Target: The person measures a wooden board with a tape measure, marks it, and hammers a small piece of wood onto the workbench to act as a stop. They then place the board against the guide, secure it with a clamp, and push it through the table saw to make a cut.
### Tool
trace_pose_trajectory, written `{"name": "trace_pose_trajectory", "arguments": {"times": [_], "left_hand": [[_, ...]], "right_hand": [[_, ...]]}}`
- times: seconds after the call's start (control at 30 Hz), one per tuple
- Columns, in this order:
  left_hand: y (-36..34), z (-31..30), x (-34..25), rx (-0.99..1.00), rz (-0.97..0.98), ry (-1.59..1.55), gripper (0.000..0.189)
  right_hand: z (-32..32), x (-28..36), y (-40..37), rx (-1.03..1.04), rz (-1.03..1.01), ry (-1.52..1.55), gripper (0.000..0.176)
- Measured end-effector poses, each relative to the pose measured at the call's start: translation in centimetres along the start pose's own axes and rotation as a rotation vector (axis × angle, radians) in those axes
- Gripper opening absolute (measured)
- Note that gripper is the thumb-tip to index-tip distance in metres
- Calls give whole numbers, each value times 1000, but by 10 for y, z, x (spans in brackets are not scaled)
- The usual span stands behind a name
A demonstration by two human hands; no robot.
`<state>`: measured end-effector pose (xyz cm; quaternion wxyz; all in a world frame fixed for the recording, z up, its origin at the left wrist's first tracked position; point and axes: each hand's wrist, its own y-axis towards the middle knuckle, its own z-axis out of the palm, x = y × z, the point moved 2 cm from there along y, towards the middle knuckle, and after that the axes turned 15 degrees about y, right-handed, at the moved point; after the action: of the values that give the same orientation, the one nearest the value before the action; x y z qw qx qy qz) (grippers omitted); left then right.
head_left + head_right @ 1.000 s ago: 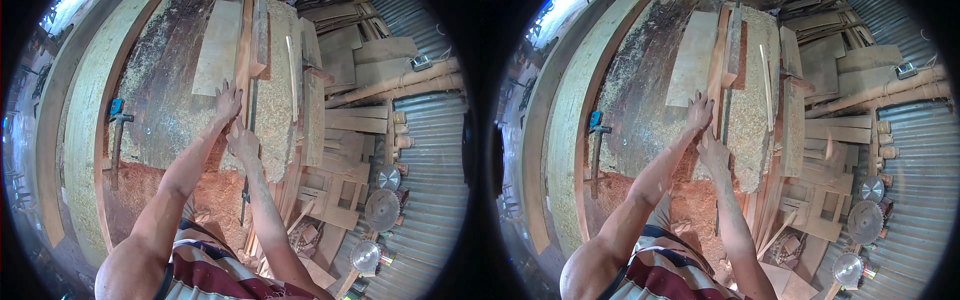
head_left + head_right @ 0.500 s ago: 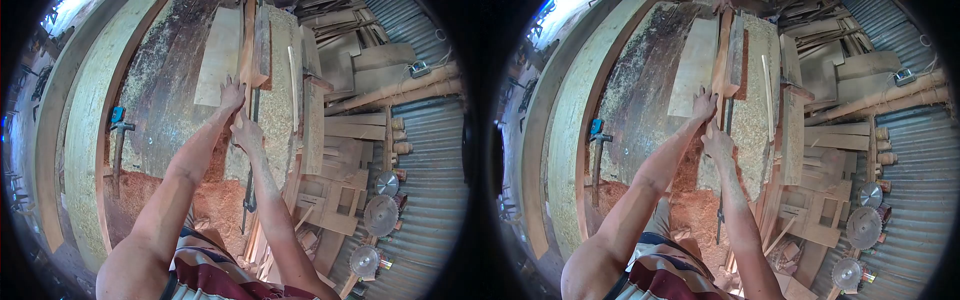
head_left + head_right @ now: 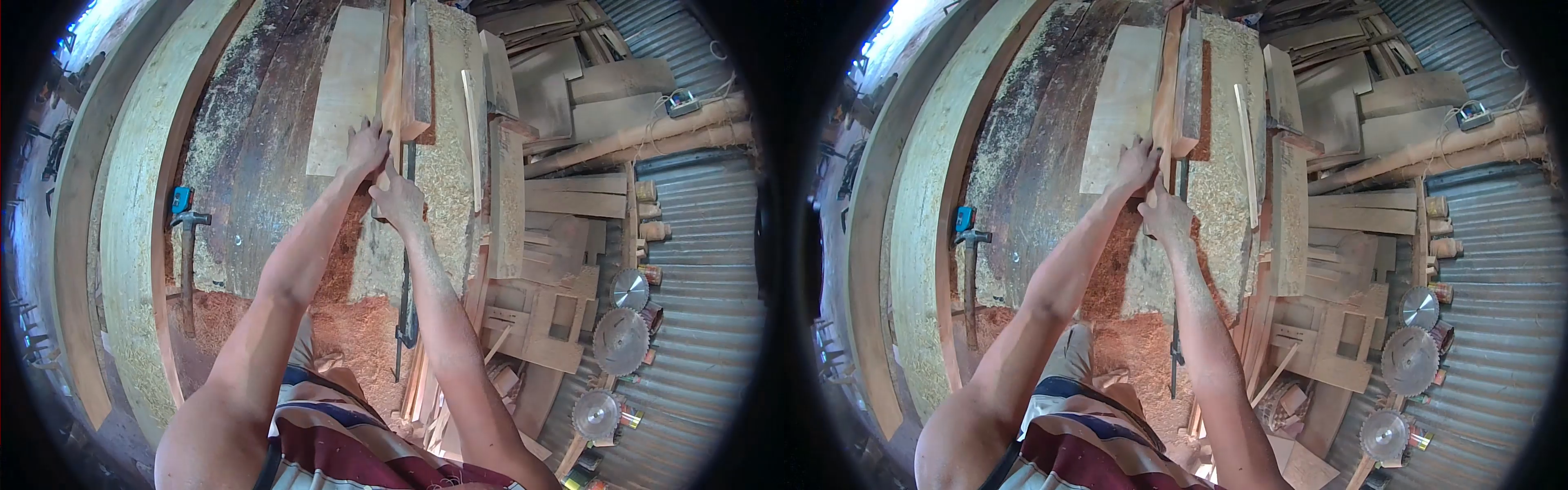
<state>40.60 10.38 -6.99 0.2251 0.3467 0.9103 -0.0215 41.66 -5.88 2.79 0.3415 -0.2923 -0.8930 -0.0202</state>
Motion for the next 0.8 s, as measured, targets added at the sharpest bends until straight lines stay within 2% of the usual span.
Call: {"name": "trace_pose_trajectory", "arguments": {"times": [0.1, 0.2, 0.23, 0.33, 0.43, 0.63, 0.73, 0.8], "left_hand": [[-68, -86, -17, 351, -183, -521, 44], [-94, -40, -5, 12, -203, -640, 35], [-90, -33, -3, 97, -268, -692, 39], [-75, -25, 2, -1, -190, -532, 39], [-63, -25, 5, 153, -333, -572, 39], [-41, -13, 8, 83, -333, -622, 39], [-26, -4, 13, 98, -358, -652, 40], [-16, -2, 15, 106, -358, -646, 40]], "right_hand": [[-1, 1, 6, 2, 0, -24, 83], [-1, 1, 18, 4, 14, -36, 80], [-2, -1, 23, 5, 20, -39, 79], [-2, -2, 34, 5, 42, -47, 78], [-3, -2, 46, 2, 19, -42, 77], [-4, -3, 71, -27, -1, -52, 71], [-4, -4, 82, -88, -88, -32, 69], [-3, -5, 92, -70, -63, -57, 70]]}}
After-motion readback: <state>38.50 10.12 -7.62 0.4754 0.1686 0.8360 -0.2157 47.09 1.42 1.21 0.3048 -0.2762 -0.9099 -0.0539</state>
